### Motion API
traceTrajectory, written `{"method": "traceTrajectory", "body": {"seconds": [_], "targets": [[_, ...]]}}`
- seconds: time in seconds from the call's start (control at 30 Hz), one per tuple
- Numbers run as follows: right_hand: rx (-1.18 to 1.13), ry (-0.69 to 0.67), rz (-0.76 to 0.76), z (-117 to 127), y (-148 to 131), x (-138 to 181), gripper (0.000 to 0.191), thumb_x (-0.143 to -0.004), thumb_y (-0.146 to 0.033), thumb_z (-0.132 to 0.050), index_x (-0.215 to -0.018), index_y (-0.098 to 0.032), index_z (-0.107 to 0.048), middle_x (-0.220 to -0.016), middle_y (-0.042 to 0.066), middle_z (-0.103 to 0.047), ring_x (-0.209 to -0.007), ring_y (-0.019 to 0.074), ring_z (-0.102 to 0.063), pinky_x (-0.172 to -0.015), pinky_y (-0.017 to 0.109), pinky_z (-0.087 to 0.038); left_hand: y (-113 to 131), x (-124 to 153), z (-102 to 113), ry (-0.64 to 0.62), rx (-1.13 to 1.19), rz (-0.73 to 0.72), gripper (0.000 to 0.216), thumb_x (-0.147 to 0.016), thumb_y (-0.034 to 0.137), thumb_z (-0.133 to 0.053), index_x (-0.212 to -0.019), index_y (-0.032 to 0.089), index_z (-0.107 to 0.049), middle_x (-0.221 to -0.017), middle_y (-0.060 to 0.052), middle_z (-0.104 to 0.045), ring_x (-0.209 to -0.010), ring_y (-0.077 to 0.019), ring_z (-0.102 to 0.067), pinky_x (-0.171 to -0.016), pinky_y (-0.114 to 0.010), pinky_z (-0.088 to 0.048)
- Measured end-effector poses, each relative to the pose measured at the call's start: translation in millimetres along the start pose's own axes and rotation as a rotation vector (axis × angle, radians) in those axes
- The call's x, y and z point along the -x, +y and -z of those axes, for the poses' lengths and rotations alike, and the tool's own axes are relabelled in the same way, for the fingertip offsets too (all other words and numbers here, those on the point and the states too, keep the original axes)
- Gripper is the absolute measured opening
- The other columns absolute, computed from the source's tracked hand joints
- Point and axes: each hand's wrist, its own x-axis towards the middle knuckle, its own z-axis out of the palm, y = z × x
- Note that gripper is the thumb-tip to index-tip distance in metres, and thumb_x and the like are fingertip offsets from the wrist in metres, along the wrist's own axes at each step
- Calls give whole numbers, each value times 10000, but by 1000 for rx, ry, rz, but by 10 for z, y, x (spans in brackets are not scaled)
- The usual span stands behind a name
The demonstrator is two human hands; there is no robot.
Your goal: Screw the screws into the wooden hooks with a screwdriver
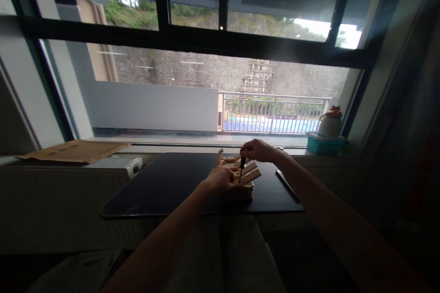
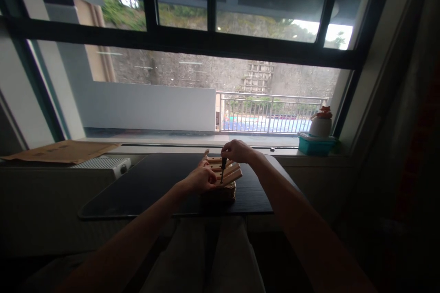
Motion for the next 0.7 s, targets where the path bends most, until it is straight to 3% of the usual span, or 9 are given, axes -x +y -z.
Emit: {"method": "traceTrajectory", "body": {"seconds": [0.2,0.33,0.47,0.7], "targets": [[52,2,-10,0,-22,-12,315,-801,-367,-561,-892,-113,-724,-630,18,-614,-493,79,-424,-477,228,-298,10,15,9,32,3,3,288,-771,322,-613,-512,196,-620,-609,-15,-681,-1085,-308,-545,-1074,-560,-166],[66,-82,11,95,-59,17,315,-817,-353,-536,-931,-128,-725,-651,14,-625,-483,70,-404,-480,222,-306,3,9,10,29,6,-23,316,-787,305,-582,-490,199,-594,-546,11,-650,-1016,-272,-576,-1087,-562,-124],[79,-119,24,123,-74,21,303,-825,-328,-528,-965,-148,-727,-679,14,-642,-510,74,-428,-505,220,-317,-20,2,-5,29,15,-17,313,-770,354,-601,-496,203,-601,-564,-1,-652,-1065,-296,-541,-1097,-550,-100],[163,-26,-18,-4,-57,-30,324,-843,-367,-515,-896,-134,-734,-656,19,-624,-520,82,-418,-513,235,-288,-12,18,-8,34,24,-4,299,-758,361,-615,-503,205,-608,-592,-13,-662,-1091,-314,-526,-1076,-544,-166]]}}
